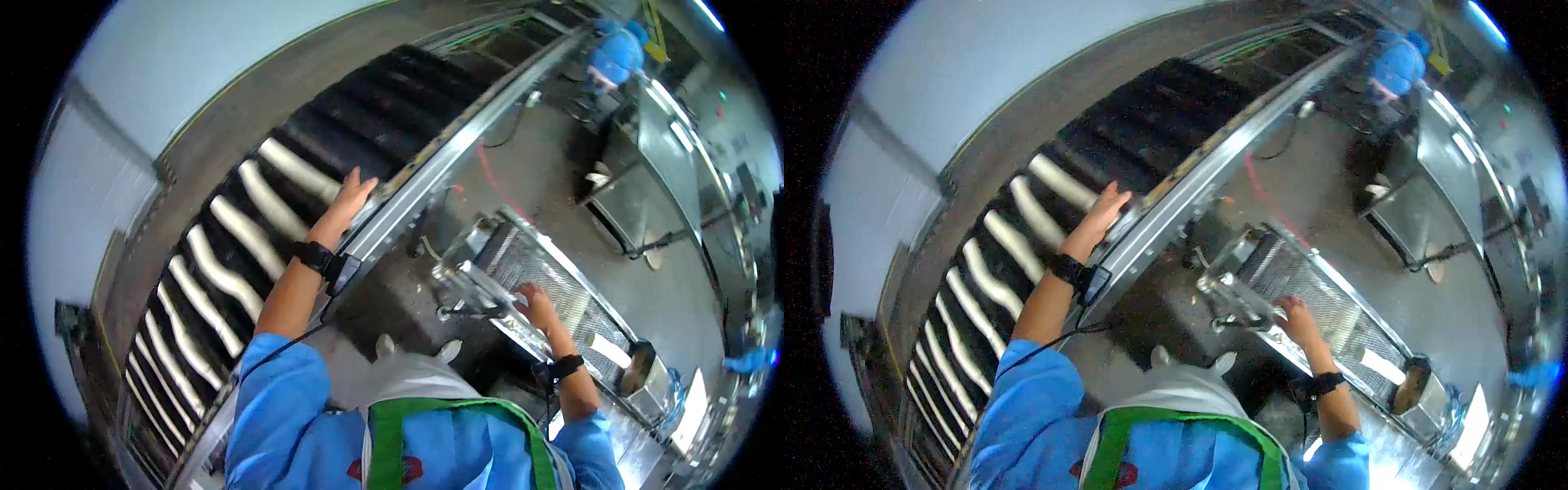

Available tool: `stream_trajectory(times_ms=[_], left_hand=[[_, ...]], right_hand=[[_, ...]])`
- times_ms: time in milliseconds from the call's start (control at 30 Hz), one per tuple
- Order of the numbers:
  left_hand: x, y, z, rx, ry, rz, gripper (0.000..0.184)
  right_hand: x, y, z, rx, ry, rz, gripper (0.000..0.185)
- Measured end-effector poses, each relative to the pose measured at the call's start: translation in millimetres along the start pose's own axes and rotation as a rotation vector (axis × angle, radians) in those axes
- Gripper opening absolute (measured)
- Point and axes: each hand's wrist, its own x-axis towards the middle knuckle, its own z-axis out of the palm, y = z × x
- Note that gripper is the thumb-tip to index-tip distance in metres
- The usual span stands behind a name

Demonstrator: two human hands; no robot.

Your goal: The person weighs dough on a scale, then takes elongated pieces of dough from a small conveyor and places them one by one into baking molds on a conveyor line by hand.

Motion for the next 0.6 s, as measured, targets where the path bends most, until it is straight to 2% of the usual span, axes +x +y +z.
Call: stream_trajectory(times_ms=[67,100,133,167,267,300,367,433,500,567,600], left_hand=[[33.6,4.9,29.3,0.034,0.132,0.032,0.063],[12.6,41.3,36.0,0.008,0.209,0.039,0.056],[39.5,28.5,50.7,-0.127,0.283,-0.044,0.053],[77.4,-17.9,55.9,-0.217,0.336,-0.046,0.056],[87.7,-49.0,42.2,0.221,0.525,-0.135,0.062],[61.2,-20.0,47.8,0.335,0.583,-0.15,0.062],[46.3,-46.1,46.1,0.811,0.817,-0.148,0.062],[4.3,-16.8,36.1,0.803,0.809,-0.24,0.062],[-3.2,-24.3,33.0,0.799,0.77,-0.361,0.064],[5.0,-38.0,24.6,0.725,0.755,-0.368,0.066],[3.0,-35.2,19.4,0.731,0.653,-0.419,0.067]], right_hand=[[-32.0,49.7,-16.6,-0.151,0.094,0.171,0.042],[-52.1,68.3,-18.2,-0.184,0.132,0.283,0.046],[-71.2,94.9,-29.7,-0.263,0.144,0.383,0.05],[-93.8,118.8,-37.9,-0.338,0.149,0.483,0.053],[-162.7,160.1,-22.8,-0.39,0.185,0.744,0.059],[-178.0,175.7,-21.8,-0.36,0.189,0.788,0.06],[-191.4,170.7,-19.8,-0.407,0.261,0.703,0.058],[-184.9,168.5,-13.1,-0.506,0.268,0.668,0.053],[-166.5,143.5,-20.9,-0.392,0.25,0.543,0.047],[-139.3,116.2,-18.1,-0.33,0.285,0.38,0.044],[-123.7,112.5,-13.2,-0.407,0.255,0.35,0.042]])
